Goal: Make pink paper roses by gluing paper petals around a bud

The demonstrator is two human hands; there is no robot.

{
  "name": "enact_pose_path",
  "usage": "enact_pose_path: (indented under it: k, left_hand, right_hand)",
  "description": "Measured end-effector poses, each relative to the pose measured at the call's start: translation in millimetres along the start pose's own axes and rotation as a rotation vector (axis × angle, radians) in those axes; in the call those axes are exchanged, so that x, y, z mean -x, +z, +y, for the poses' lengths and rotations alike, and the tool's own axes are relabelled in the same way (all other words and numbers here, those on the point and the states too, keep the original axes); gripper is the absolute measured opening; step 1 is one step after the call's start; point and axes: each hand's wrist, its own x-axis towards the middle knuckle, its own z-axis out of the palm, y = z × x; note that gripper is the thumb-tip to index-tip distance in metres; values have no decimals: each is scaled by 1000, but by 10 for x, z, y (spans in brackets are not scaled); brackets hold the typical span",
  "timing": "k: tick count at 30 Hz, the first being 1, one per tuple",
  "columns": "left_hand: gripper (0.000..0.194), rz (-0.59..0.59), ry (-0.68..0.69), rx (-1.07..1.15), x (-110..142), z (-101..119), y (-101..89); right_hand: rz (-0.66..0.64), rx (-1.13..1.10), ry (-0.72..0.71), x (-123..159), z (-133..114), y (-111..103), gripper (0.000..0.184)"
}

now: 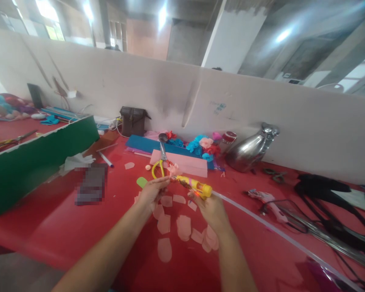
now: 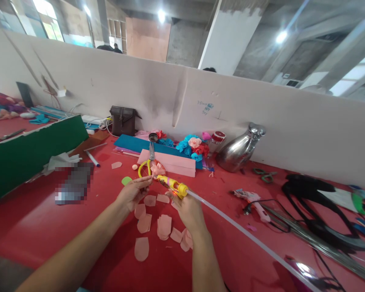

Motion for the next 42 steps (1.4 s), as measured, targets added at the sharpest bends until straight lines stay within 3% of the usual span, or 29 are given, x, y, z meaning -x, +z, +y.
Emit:
enact_pose_path:
  k: [10,19,42]
  left_hand:
    - [35,12,-9,-2,3,9,9]
    - [37,-16,-8,-10,2,10,-3]
    - [37,12,-19,4,-4,-5,-5]
  right_hand:
    - [11,47,-23,1,-32,-7,35]
    - [69,94,-47,-6,-23,4,43]
    - [54,125,-74,14,-27,24,33]
